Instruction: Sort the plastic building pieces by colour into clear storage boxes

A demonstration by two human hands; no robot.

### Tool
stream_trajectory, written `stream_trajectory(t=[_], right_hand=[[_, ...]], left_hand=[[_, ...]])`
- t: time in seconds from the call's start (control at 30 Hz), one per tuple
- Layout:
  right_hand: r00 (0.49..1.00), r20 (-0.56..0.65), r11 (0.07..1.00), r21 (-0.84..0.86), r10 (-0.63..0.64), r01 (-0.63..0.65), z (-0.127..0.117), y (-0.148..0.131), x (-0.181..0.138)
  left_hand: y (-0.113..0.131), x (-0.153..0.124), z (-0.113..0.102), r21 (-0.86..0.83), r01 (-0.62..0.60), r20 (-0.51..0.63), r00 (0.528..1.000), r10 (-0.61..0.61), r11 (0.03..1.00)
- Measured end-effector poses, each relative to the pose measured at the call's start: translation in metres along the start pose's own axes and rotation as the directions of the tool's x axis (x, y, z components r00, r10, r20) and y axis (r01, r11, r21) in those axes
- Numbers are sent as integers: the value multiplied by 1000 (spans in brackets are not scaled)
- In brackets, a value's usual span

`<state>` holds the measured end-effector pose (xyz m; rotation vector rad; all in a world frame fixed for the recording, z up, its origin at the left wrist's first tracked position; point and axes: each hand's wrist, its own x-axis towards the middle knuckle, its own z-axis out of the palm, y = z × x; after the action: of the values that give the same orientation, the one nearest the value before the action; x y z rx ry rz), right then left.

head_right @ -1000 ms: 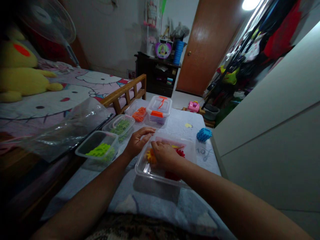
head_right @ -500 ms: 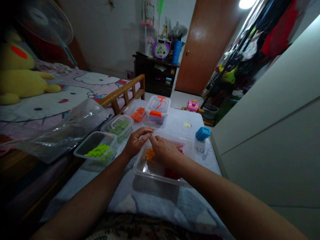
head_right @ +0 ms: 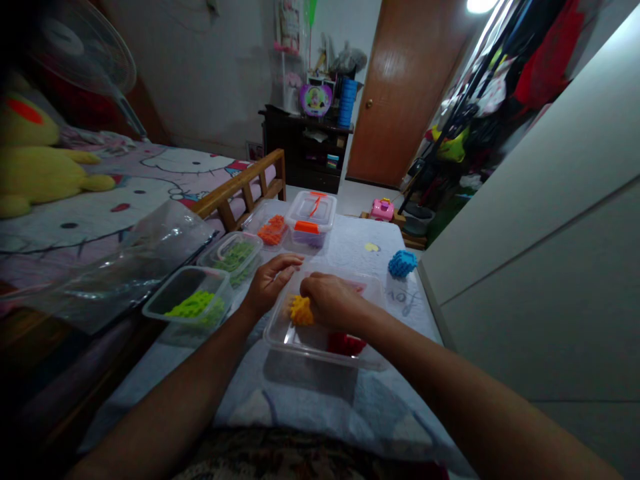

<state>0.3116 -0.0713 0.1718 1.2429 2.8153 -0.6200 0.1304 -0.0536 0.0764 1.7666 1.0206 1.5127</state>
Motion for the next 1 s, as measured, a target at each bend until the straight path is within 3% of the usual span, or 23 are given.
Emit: stream_trajectory(t=[0.07,0.13,0.2,0.43,0.8,1.0], right_hand=[[976,216,997,73,2,-18,-9,-4,-8],[906,417,988,152,-70,7,-9,-5,-13],[849,506,976,214,-150,44,-1,-3,-15],[855,483,926,377,-191,-6,30,7,-4],[921,366,952,307,-136,18,35,6,1],[889,435,957,290,-140,9,40,8,3]], left_hand=[[-1,0,0,-4,4,0,1000,-4,1000],[-2,0,0,-2,7,-3,1000,-7,1000],[-2,-1,0,-3,10,-7,1000,-10,1000],[-3,-2,1,-21,14,-5,1000,-14,1000],[-2,-1,0,-1,33,-7,999,-33,999],[-4,-1,1,-28,38,-14,999,-38,999]])
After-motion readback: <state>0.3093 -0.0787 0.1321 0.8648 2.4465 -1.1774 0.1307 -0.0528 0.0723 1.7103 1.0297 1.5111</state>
